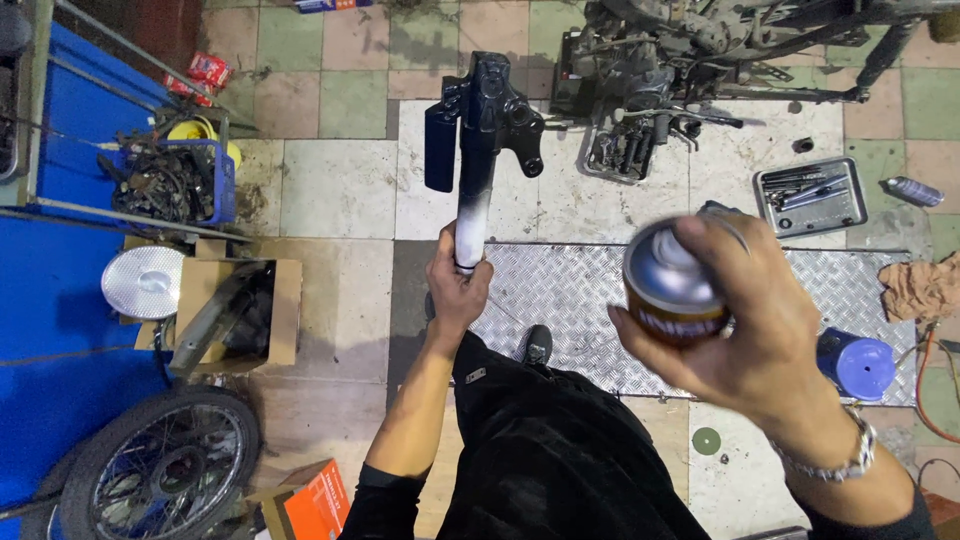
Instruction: A person is spray painting a motorcycle fork leg with black paint in a workshop environment.
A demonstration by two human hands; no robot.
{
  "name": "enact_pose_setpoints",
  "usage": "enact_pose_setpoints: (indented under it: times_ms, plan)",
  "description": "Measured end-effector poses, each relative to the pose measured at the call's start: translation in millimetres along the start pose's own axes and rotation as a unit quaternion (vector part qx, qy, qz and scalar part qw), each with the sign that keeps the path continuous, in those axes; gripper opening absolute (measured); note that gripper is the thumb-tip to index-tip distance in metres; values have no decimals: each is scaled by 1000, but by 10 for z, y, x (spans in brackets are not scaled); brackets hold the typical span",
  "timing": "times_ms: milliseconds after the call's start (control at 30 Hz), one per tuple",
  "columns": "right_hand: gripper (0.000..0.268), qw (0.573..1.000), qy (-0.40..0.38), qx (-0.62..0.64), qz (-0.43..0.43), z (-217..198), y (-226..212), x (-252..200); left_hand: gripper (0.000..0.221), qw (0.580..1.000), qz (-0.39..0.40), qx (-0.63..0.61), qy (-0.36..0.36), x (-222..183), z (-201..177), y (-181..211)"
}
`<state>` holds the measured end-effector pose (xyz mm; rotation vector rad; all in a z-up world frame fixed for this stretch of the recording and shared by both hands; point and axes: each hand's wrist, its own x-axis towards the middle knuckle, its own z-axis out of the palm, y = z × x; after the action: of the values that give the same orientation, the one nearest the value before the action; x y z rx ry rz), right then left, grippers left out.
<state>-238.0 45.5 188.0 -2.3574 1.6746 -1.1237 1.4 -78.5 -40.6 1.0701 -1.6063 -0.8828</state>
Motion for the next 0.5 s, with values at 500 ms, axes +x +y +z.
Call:
enact_pose_setpoints:
  times_ms: [500]
  plan:
    - [65,994,91,58,7,480,209,-225,38,998,-49,-39,-30,-104,-3,121]
